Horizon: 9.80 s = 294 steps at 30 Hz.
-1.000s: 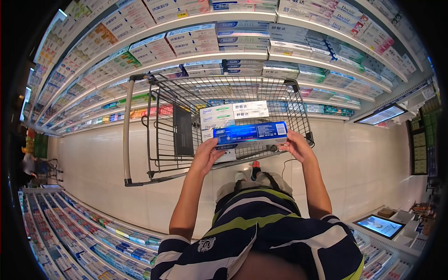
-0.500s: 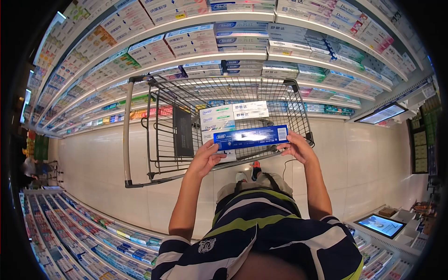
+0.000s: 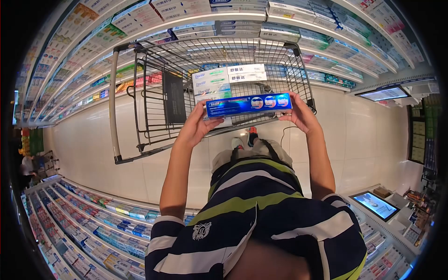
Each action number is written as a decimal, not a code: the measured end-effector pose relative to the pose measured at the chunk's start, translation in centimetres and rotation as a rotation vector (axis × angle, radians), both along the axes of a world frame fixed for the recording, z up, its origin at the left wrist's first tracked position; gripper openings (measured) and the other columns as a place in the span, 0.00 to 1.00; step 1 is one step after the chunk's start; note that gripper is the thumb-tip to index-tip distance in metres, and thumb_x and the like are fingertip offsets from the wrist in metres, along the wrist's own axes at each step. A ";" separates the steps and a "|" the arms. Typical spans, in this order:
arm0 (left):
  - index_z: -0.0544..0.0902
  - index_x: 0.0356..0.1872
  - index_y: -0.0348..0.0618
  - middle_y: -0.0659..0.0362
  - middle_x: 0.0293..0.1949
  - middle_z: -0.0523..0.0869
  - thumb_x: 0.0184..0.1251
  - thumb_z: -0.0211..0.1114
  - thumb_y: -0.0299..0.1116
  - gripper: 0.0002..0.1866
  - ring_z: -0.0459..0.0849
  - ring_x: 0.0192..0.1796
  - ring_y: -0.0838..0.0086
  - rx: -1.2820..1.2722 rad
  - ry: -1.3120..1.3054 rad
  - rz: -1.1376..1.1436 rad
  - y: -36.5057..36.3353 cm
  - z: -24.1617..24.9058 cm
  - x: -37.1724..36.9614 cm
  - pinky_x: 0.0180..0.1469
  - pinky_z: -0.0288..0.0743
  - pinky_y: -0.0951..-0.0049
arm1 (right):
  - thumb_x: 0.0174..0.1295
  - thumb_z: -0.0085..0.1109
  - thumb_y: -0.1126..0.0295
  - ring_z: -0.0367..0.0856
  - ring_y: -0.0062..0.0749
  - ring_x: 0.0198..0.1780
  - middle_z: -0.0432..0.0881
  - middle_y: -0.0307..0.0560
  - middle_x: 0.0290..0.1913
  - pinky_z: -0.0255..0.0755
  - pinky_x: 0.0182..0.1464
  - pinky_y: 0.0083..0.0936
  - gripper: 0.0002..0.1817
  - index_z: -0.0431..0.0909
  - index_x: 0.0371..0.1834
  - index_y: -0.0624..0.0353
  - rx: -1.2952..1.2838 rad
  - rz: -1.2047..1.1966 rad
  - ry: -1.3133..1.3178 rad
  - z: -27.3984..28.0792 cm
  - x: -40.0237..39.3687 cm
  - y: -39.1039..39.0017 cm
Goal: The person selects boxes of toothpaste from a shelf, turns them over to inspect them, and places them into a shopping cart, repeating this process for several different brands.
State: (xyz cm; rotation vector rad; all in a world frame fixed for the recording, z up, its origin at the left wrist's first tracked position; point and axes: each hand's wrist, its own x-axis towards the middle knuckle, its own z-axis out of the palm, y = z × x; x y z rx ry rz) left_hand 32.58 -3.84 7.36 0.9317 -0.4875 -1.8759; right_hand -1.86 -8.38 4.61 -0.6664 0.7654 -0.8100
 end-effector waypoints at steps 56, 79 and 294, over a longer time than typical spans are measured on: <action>0.78 0.50 0.39 0.55 0.42 0.83 0.56 0.60 0.26 0.17 0.80 0.42 0.61 -0.378 -1.808 -0.328 -0.1 -9.9 -9.4 0.47 0.73 0.64 | 0.41 0.60 0.79 0.71 0.42 0.51 0.71 0.49 0.44 0.65 0.56 0.36 0.23 0.70 0.46 0.61 -1.225 0.479 1.417 -30.9 7.2 -19.1; 0.80 0.44 0.36 0.52 0.33 0.83 0.58 0.56 0.22 0.12 0.80 0.34 0.59 -0.408 -1.763 -0.356 -0.4 -10.0 -9.6 0.38 0.72 0.63 | 0.42 0.63 0.76 0.73 0.39 0.52 0.73 0.44 0.45 0.66 0.59 0.44 0.22 0.73 0.45 0.58 -1.256 0.182 1.535 -34.8 9.1 -18.5; 0.81 0.42 0.42 0.56 0.32 0.82 0.57 0.60 0.32 0.13 0.80 0.34 0.62 -0.422 -1.912 -0.121 1.2 -11.1 -7.8 0.39 0.74 0.64 | 0.49 0.63 0.66 0.76 0.48 0.51 0.77 0.53 0.47 0.71 0.51 0.42 0.20 0.74 0.45 0.62 -0.714 0.873 1.151 -26.7 7.1 -10.2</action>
